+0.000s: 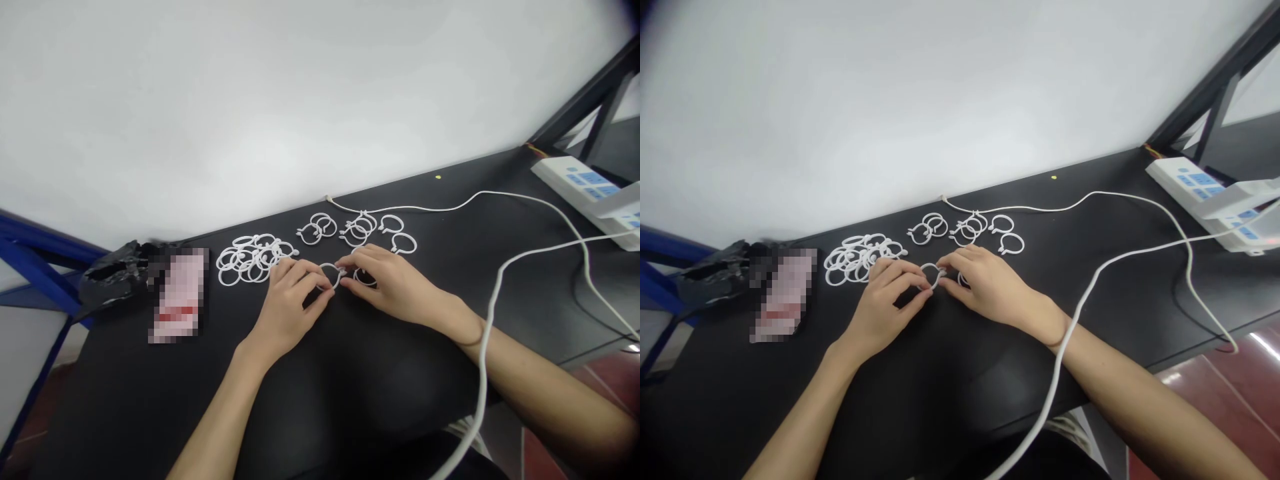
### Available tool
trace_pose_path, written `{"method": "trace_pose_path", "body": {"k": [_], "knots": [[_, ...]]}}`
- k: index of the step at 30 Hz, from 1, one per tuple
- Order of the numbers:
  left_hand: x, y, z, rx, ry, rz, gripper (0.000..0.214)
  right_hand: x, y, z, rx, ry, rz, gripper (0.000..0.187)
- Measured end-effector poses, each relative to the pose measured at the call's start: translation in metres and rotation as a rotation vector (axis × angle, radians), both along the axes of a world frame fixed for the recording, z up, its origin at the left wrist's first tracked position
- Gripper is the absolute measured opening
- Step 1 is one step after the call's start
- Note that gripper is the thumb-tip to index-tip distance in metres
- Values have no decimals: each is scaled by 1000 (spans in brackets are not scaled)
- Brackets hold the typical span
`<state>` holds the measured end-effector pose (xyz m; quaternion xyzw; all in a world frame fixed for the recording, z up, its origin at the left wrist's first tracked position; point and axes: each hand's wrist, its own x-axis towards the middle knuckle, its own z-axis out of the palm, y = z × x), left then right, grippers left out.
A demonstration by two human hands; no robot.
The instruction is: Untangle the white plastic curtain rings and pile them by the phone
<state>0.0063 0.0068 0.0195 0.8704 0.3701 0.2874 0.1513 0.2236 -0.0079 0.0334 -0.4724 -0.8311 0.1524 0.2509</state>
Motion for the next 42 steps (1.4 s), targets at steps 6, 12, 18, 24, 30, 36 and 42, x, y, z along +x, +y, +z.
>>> {"method": "trace_pose_path", "body": {"k": [6,12,18,24,30,36,42], "knots": [[2,-1,0,14,-52,-5,6,-3,-2,3,-22,171,-54,16],[6,-5,2,21,-106,-51,5,-7,-3,0,-25,225,-48,8],[5,-6,3,26,-124,-52,4,-7,-4,-2,0,265,-51,2],[7,-2,2,103,-125,-12,6,-7,-4,-4,40,260,-65,14],[-7,9,-4,373,1,390,3,-4,1,-7,165,20,-146,29],[-24,22,-9,359,230,717,14,3,6,-11,261,-297,-336,34],[-25,22,-11,253,322,796,18,6,5,-10,168,-469,-498,39]]}}
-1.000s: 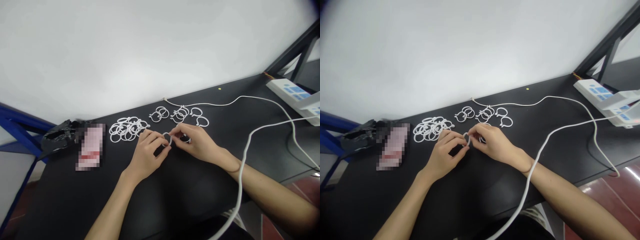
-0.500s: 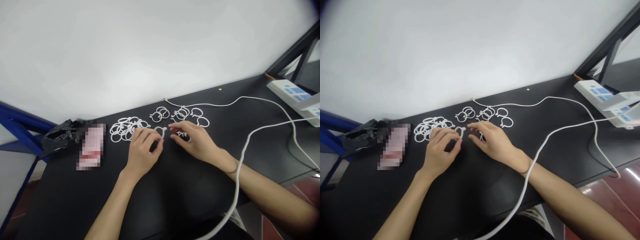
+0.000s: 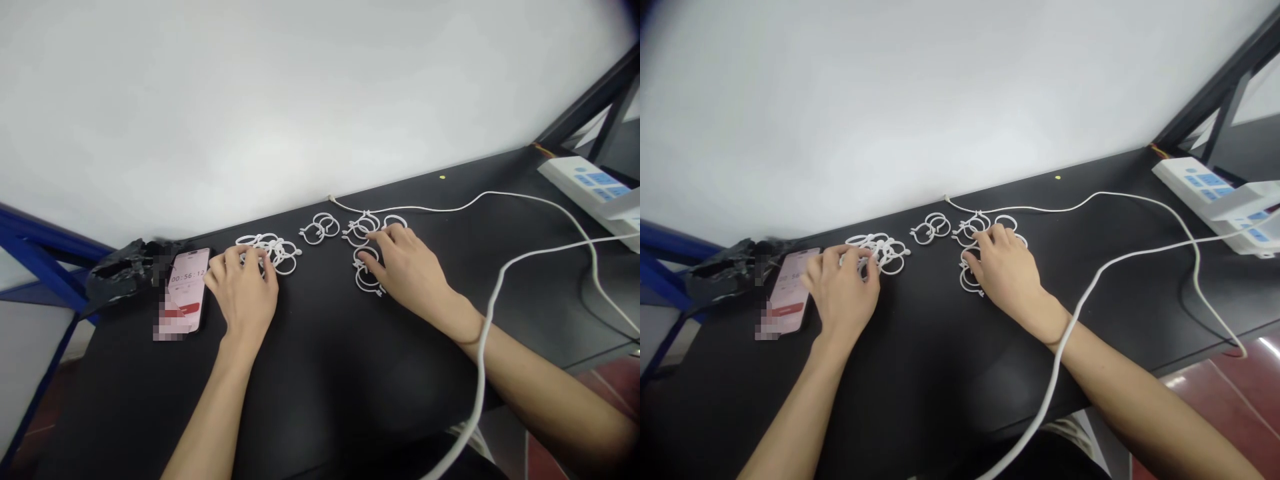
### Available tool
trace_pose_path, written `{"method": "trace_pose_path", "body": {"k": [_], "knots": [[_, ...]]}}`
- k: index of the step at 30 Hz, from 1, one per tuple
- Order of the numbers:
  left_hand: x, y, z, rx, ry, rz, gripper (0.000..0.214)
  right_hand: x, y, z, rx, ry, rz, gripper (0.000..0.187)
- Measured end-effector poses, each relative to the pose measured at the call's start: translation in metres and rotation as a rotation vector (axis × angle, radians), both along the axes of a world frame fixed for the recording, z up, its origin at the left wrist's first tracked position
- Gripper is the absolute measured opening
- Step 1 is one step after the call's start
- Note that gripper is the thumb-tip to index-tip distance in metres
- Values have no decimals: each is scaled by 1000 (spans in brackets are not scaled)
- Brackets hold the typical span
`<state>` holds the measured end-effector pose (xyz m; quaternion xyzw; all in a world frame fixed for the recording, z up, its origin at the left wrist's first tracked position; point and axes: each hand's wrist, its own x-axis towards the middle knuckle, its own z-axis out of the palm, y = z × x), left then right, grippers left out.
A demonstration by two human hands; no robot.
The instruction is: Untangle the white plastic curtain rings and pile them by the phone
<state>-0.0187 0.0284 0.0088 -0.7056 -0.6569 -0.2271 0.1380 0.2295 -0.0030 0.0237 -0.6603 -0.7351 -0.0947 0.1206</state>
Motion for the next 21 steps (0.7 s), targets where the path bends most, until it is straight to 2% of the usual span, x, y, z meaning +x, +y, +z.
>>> {"method": "trace_pose_path", "body": {"k": [3,7,10,13,18,21], "knots": [[2,-1,0,11,-27,-11,18,-2,-1,4,-82,-18,-63,35],[7,-3,-1,81,-90,-127,15,-3,-1,8,-205,-16,-70,38],[13,-5,-3,117,-134,-284,13,-3,-1,9,-239,44,-78,34],[19,-9,-3,88,-195,-485,12,-3,-1,10,-257,100,-88,29],[35,-24,-5,-58,-149,-821,39,-2,-2,12,-289,155,-22,28],[44,-32,-11,-84,-56,-888,38,-1,-2,11,-296,195,-11,27]]}}
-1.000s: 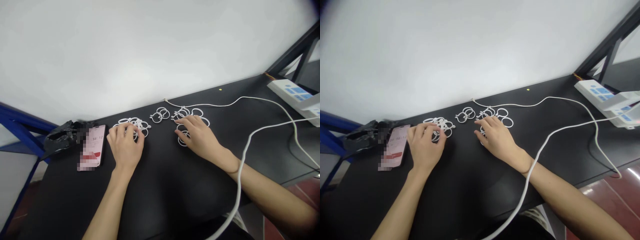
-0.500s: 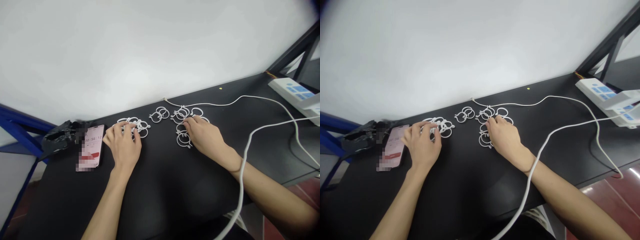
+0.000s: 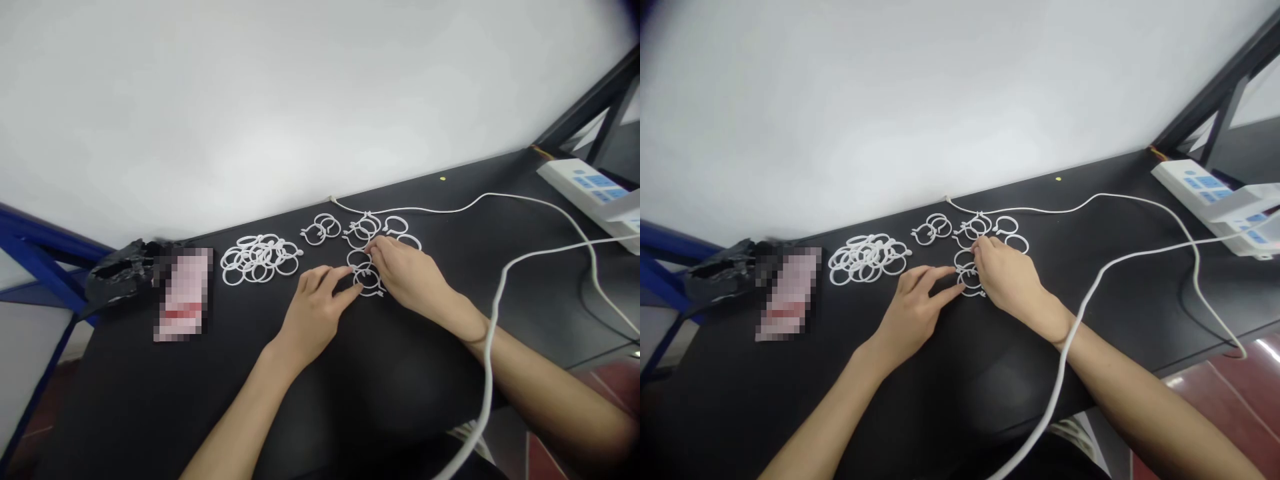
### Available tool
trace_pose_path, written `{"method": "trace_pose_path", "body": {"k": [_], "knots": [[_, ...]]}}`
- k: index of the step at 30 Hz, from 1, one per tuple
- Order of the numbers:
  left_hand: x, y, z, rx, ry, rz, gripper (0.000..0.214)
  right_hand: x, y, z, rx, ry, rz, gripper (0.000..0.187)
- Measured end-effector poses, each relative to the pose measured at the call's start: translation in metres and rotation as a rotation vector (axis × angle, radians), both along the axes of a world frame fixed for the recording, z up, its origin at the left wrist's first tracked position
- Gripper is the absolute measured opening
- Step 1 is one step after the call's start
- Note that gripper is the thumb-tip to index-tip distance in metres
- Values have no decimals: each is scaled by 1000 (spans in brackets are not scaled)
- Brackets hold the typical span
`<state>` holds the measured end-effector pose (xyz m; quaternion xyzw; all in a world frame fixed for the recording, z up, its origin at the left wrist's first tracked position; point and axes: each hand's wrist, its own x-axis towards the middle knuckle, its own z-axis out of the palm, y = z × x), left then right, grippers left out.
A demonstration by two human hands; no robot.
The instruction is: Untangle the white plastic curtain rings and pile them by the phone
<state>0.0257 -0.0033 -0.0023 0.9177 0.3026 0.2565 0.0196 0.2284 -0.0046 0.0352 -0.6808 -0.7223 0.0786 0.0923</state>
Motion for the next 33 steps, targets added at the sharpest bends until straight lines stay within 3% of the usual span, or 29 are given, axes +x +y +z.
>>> {"method": "trace_pose_path", "body": {"k": [6,12,19,24,33], "knots": [[5,-3,-9,12,14,71,13,-4,2,-3,61,28,-39,25],[6,-2,3,-16,-149,57,12,-6,2,1,201,270,37,26],[1,1,11,-39,-321,183,10,-9,-4,10,130,583,197,24],[1,2,11,-67,-323,143,12,-9,-5,7,196,637,266,26],[-1,1,11,-105,-302,93,11,-11,-6,2,182,645,332,16]]}}
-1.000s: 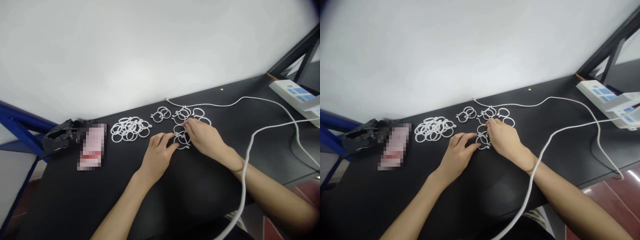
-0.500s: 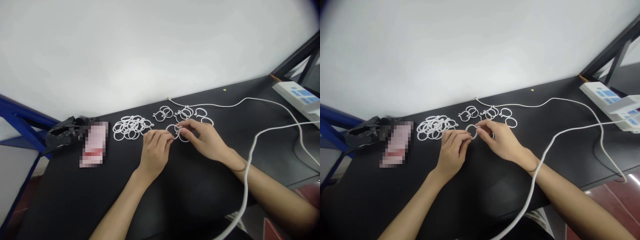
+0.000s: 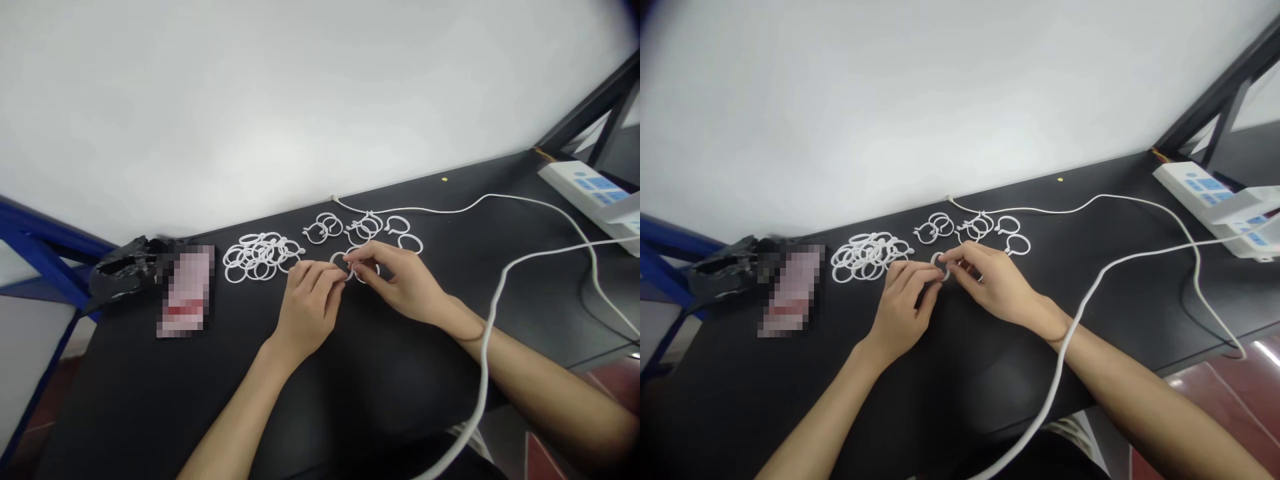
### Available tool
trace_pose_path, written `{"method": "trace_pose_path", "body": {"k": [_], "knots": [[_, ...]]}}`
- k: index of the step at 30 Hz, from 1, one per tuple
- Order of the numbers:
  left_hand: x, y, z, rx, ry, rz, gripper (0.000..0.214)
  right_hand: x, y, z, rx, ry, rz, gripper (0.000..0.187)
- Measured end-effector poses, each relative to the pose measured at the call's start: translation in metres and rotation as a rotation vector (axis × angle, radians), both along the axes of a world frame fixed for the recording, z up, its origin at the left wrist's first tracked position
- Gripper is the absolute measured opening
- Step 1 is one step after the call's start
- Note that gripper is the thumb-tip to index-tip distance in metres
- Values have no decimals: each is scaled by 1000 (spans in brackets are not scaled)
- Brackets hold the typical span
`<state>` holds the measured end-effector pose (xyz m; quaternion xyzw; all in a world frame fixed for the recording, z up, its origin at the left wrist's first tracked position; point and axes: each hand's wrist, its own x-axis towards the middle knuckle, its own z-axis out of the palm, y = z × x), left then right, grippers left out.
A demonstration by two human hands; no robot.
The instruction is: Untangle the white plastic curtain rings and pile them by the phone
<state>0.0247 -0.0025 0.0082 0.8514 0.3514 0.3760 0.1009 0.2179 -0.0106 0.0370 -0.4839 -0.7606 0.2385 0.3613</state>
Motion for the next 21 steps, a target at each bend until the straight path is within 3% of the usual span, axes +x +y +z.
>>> {"method": "trace_pose_path", "body": {"k": [10,15,17,21], "knots": [[-2,2,0,17,33,6,7,2,0,-3,31,-40,40,16],[-1,1,2,57,38,42,7,-1,-1,-5,34,-42,-9,19],[-2,2,3,126,60,136,6,-2,-1,-7,42,-63,-32,24],[-16,12,6,238,111,454,6,0,1,-11,22,-154,-64,40]]}}
